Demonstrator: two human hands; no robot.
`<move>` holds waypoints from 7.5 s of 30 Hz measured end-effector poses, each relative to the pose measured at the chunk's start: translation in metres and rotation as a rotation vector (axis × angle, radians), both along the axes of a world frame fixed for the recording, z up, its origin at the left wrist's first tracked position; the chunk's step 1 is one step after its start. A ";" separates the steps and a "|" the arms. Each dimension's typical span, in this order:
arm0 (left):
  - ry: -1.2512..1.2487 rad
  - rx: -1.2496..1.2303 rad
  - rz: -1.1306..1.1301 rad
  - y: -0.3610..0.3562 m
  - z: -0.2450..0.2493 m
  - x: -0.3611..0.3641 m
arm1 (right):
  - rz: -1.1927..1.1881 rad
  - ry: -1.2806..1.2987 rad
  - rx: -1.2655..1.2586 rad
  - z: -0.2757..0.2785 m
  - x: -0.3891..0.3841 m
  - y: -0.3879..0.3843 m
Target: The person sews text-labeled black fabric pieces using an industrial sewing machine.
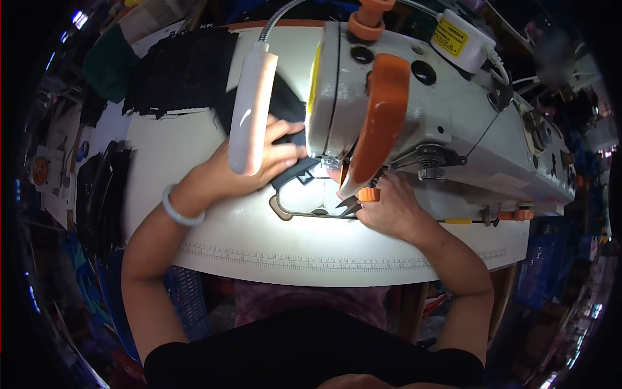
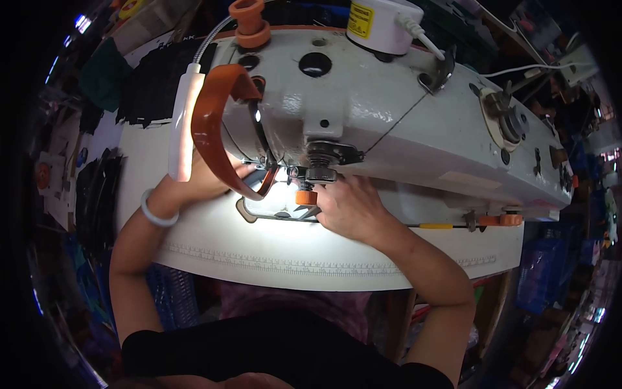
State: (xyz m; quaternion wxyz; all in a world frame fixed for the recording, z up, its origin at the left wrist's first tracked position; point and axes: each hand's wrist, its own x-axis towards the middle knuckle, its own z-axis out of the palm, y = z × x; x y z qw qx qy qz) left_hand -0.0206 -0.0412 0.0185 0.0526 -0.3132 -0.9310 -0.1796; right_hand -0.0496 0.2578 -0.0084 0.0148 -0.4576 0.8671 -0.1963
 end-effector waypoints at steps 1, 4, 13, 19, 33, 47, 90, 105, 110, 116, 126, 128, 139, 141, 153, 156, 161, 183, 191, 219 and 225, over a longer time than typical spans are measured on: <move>0.001 -0.023 0.011 0.002 0.002 0.010 | -0.003 0.011 0.039 0.004 0.001 -0.001; -0.005 -0.005 0.041 0.018 -0.001 0.034 | -0.007 0.041 0.116 0.011 0.001 -0.004; 0.075 -0.009 0.103 0.045 -0.009 0.047 | 0.015 -0.009 0.079 0.010 -0.003 -0.002; -0.045 0.088 0.099 0.043 -0.002 0.044 | -0.025 -0.069 -0.082 0.003 -0.001 0.007; 0.185 -0.311 -0.076 0.045 0.031 0.064 | 0.221 -0.083 -0.034 0.010 0.003 0.000; 0.150 -0.123 -0.071 0.038 0.009 0.048 | 0.207 0.066 -0.109 0.019 0.003 -0.001; 0.126 -0.204 0.111 0.038 0.003 0.026 | -0.024 -0.181 -0.215 -0.004 -0.003 0.001; -0.094 0.025 -0.017 0.006 -0.008 0.012 | -0.085 -0.205 -0.095 -0.019 -0.007 0.007; -0.141 -0.010 0.219 0.042 -0.004 0.052 | -0.012 -0.156 -0.216 -0.001 -0.003 0.001; -0.043 0.117 0.169 0.055 -0.018 0.059 | 0.175 0.127 -0.108 0.004 -0.005 0.001; -0.043 0.088 0.207 0.055 -0.018 0.053 | 0.304 0.181 -0.173 0.008 0.006 0.002; -0.013 0.098 0.186 0.054 -0.009 0.073 | 0.325 0.170 -0.126 0.009 0.010 0.002; -0.053 0.069 0.120 0.054 -0.004 0.084 | 0.220 0.063 -0.131 0.015 0.006 0.001; -0.058 0.097 0.116 0.049 -0.006 0.073 | 0.273 0.102 -0.129 0.016 0.006 0.003; 0.077 0.184 0.145 0.029 -0.014 0.010 | 0.291 0.203 -0.164 0.009 0.004 0.001; 0.121 0.249 0.124 0.024 -0.004 -0.002 | 0.243 0.273 -0.186 0.008 0.001 -0.003; 0.049 0.203 0.101 0.010 -0.010 -0.025 | 0.029 0.095 0.001 0.003 0.003 -0.002; 0.118 -0.094 0.435 0.027 -0.009 0.041 | -0.020 -0.062 -0.046 0.007 0.005 0.006; -0.116 0.056 0.445 0.029 -0.013 0.037 | -0.557 0.688 -0.581 0.129 0.004 0.193; -0.438 0.351 -0.065 -0.011 0.010 0.109 | -0.532 -0.048 -0.270 0.021 0.073 0.137; -0.408 0.630 -0.124 0.010 0.024 0.163 | -0.434 0.180 -0.124 0.010 0.062 0.092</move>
